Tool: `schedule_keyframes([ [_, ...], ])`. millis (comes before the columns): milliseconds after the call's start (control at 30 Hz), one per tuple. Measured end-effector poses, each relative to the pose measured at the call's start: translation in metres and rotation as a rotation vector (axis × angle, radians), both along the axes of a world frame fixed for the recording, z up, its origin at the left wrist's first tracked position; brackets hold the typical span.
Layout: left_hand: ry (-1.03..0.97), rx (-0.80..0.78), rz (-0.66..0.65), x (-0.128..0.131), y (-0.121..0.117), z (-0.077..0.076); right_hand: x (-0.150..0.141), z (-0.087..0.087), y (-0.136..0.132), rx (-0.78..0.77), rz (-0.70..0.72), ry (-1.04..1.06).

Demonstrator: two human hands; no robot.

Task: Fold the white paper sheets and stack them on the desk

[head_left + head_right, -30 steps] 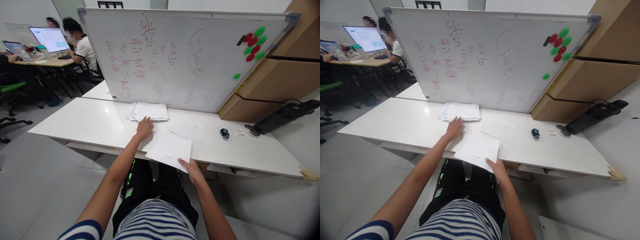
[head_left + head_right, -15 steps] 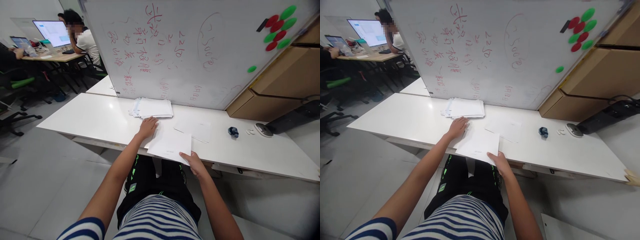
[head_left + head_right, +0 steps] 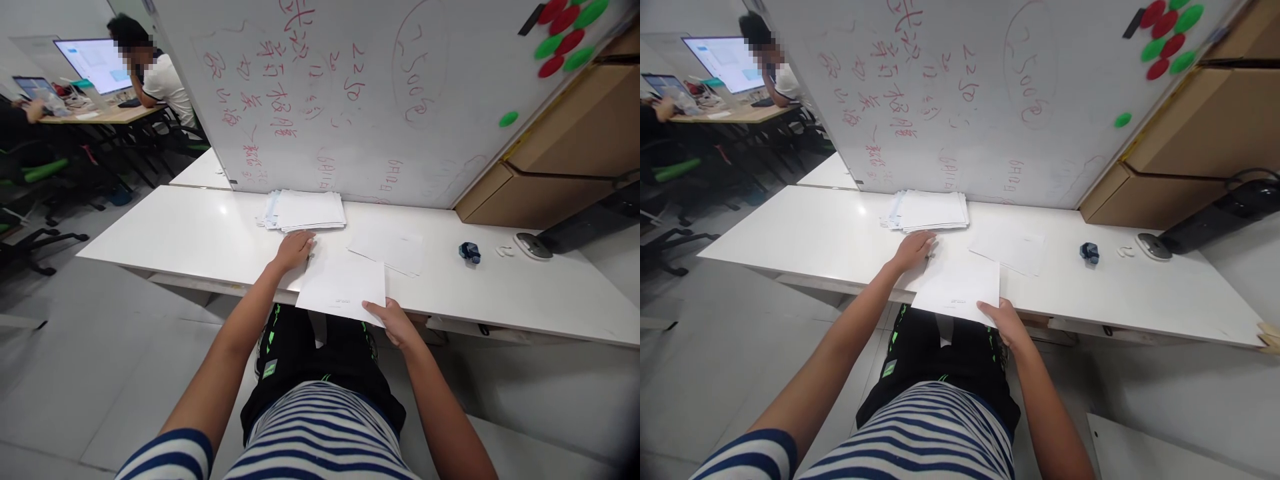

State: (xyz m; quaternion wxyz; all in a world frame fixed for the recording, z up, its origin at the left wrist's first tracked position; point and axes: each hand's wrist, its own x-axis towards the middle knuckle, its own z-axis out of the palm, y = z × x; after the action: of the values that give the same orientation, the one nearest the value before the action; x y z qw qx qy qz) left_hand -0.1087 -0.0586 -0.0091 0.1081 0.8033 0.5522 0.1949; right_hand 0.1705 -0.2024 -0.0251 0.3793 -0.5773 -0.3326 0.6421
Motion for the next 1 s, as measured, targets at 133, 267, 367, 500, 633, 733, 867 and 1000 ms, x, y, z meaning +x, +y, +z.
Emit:
schedule_keyframes([
  [133, -0.027, -0.018, 0.007, 0.0, -0.002, 0.004, 0.0, 0.0, -0.001, -0.017, 0.007, 0.024],
  [267, -0.048, -0.028, 0.005, 0.0, -0.003, 0.007, 0.0, 0.0, -0.001, -0.011, 0.007, 0.028],
  [367, -0.068, -0.039, -0.011, 0.0, -0.004, 0.009, -0.001, 0.005, -0.001, 0.01, 0.007, 0.007],
  [500, -0.153, -0.088, 0.03, -0.001, -0.007, 0.014, -0.001, 0.012, 0.0, 0.041, 0.01, -0.008],
  [633, -0.32, -0.129, 0.05, -0.002, -0.011, 0.02, 0.0, 0.012, -0.001, 0.047, 0.01, -0.009],
  [733, -0.3, -0.071, 0.044, 0.001, -0.009, 0.023, 0.002, 0.007, 0.0, 0.054, 0.011, -0.005],
  [867, -0.133, 0.008, 0.09, 0.004, -0.001, 0.02, 0.003, 0.004, 0.006, 0.06, 0.019, -0.019],
  [1000, -0.103, -0.016, 0.073, 0.003, 0.003, 0.015, 0.002, 0.006, 0.012, 0.056, 0.044, -0.023],
])
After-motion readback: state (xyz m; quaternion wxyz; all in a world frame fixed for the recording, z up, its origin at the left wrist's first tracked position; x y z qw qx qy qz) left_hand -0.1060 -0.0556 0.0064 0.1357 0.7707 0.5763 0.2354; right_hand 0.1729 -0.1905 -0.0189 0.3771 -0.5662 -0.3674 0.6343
